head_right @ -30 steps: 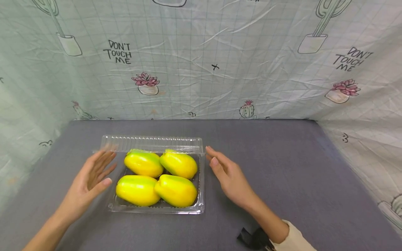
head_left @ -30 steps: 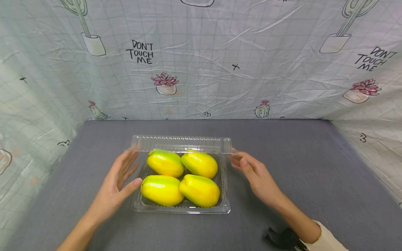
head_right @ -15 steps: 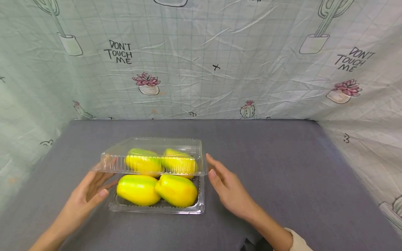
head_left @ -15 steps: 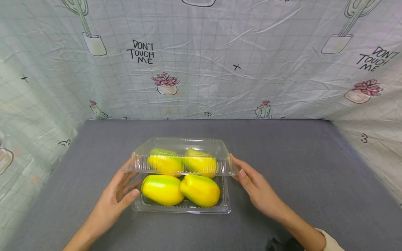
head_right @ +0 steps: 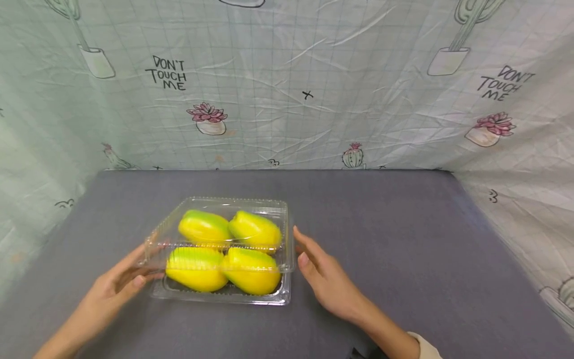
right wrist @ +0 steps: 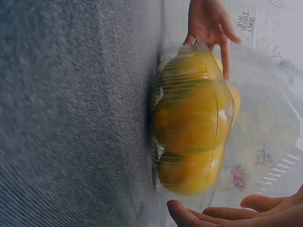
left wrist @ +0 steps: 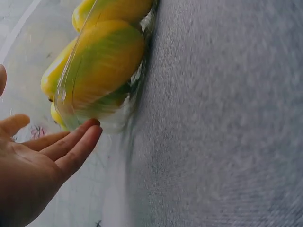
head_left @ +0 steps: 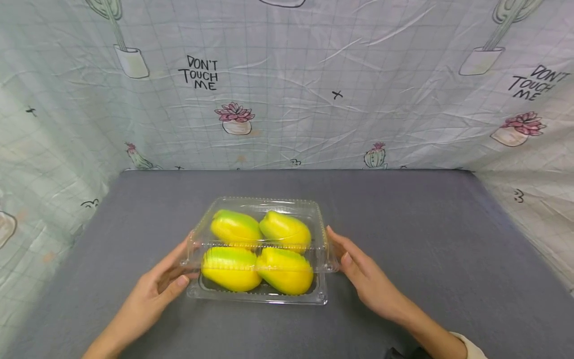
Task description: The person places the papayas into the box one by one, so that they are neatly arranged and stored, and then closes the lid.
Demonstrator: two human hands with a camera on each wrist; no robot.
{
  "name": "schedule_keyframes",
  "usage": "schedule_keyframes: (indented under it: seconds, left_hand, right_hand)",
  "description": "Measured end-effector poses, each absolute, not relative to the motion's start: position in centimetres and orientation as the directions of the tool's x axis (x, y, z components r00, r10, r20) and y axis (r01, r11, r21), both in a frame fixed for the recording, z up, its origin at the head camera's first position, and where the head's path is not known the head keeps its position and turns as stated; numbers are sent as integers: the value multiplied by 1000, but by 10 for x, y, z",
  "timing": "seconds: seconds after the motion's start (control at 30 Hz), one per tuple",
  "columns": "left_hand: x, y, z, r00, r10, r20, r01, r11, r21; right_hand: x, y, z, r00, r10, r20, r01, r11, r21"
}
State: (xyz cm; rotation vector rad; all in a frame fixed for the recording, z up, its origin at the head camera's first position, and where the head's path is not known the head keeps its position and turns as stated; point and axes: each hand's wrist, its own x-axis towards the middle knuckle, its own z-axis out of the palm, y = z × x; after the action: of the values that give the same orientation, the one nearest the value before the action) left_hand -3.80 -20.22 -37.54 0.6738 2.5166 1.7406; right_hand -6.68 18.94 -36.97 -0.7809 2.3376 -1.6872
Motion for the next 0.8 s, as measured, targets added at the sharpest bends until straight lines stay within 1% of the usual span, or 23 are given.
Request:
schedule_keyframes:
  seconds: [0.07,0.27,0.4,0.63,0.73,0.8]
  left_hand:
    - [-40,-206,-379,-895,362,262,366,256,895]
    - [-43,-214,-387,-876,401,267,347,142,927]
    - [-42,-218,-391,-880,406,246,323,132,937]
    - [-40,-215,-396,-876,421,235,329,164,930]
    - [-40,-214,-396,-883,417,217,310,171,935]
    - [-40,-213,-396,-880,426,209,294,145,945]
  right_hand:
    - [-67,189,-371,-849,-497,177,-324,227,-918]
    - [-65,190,-375,-852,-494,171,-325,244,-914]
    - [-65,190,-378,-856,-491,161,-321,261,-910]
    - [-65,189,-384,-886,-457,82,-269,360,-893]
    - [-66,188,-385,-892,-449,55,-238,364,-900]
    - [-67,188,-385,-895,-445,37,-220,367,-904]
